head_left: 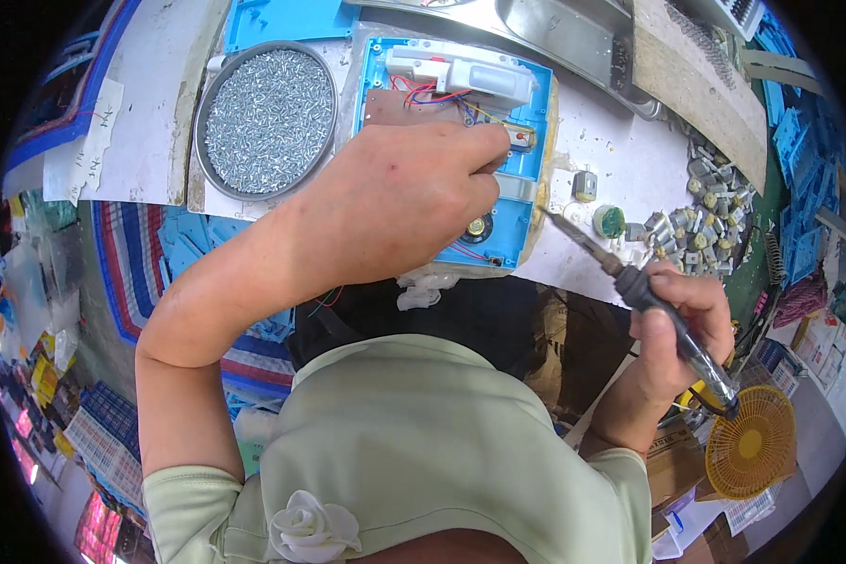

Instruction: Assembling and soldering components into a small blue plastic electronic device.

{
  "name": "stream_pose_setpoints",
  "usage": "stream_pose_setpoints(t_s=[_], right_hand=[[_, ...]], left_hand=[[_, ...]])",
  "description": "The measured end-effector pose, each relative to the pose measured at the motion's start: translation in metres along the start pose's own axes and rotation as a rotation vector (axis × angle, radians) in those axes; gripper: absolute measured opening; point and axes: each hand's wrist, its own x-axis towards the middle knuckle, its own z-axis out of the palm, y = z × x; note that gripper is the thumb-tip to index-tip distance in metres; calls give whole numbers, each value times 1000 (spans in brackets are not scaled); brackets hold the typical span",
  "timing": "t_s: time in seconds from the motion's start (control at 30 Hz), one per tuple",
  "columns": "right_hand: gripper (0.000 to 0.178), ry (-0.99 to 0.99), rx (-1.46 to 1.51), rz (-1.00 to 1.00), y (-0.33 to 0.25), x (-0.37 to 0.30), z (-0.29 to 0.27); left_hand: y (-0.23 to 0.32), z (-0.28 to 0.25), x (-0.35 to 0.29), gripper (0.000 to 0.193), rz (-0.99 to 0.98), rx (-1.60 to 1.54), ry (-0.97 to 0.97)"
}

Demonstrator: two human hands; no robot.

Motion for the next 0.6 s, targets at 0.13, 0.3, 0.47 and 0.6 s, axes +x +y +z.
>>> stream_pose_setpoints(t_s=[0.13,0.3,0.47,0.6], right_hand=[[32,155,-4,11,0,-13,-21],[25,501,-55,-32,20,-45,-78],[12,829,-73,50,9,-64,-123],[13,712,27,-17,11,-84,-122]], left_hand=[[-3,-3,2,14,32,-9,-10],[-7,-2,-9,19,56,-16,-3],[-7,3,-10,23,48,-56,59],[-3,-2,1,20,-17,-117,43]])
